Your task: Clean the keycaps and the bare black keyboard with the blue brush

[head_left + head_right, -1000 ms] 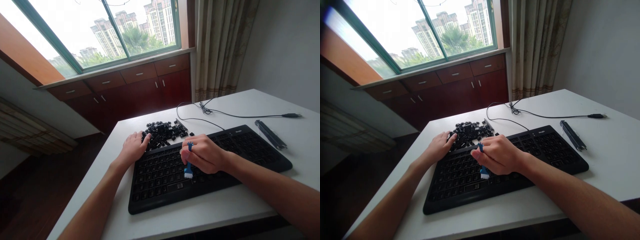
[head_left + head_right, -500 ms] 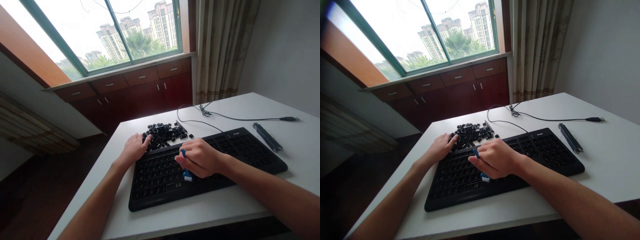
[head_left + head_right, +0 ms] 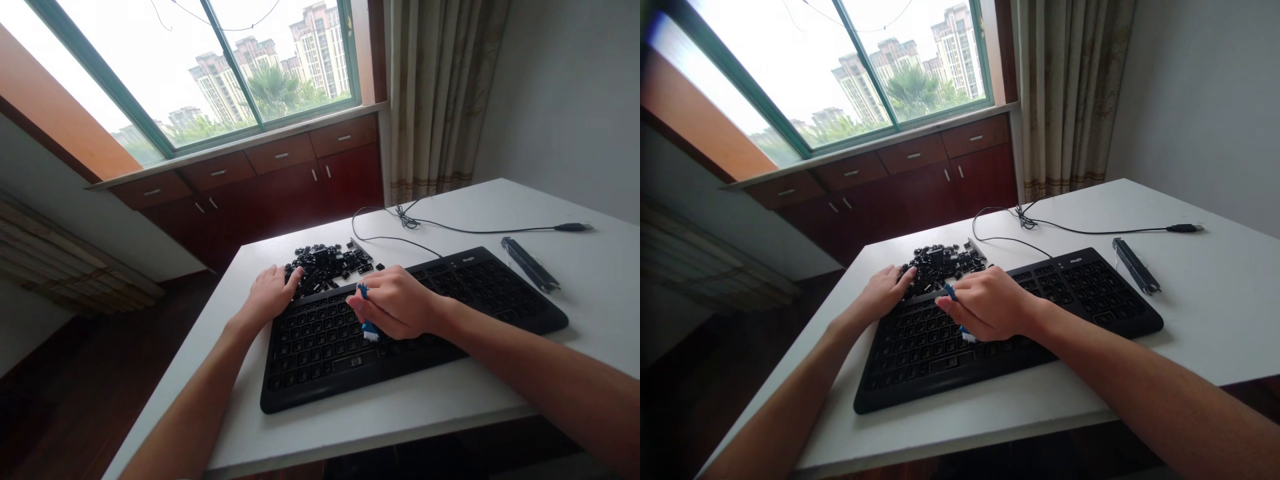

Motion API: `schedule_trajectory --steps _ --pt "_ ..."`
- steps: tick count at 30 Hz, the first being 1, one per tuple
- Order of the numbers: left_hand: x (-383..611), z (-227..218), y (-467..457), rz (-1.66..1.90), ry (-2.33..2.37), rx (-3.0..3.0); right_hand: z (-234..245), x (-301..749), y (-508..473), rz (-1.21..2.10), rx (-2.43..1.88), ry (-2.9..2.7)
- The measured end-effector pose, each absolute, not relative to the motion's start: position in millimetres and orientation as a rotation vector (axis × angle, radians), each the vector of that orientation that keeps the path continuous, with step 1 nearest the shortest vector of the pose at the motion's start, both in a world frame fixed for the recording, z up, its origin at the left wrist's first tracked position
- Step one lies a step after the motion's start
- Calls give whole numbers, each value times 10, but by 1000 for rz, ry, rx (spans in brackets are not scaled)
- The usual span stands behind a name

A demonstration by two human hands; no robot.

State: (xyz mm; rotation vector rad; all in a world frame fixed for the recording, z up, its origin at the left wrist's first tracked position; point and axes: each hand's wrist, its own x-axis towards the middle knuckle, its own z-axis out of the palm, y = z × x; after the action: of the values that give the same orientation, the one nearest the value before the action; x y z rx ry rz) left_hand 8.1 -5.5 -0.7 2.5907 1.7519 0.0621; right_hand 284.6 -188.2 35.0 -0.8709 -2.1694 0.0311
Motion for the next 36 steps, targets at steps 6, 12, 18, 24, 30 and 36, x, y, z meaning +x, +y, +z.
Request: schedule_trajectory --steps 6,12,18,24,30,36 --pt "62 -20 -47 96 1729 2578 341 2838 -1884 -26 -815 -2156" --pt "82 0 -37 68 1724 2601 356 2828 -1898 95 -827 -2120" --pt "102 21 -48 64 1732 2620 363 2830 -1903 220 -844 -2153" --pt "117 44 -76 64 1740 2616 335 2839 -1880 55 -827 -2178" --pt "117 50 -84 66 1734 2596 343 2851 -1882 51 -860 -2169" --pt "117 50 -84 64 1723 2597 368 2796 -1929 133 -810 -2165"
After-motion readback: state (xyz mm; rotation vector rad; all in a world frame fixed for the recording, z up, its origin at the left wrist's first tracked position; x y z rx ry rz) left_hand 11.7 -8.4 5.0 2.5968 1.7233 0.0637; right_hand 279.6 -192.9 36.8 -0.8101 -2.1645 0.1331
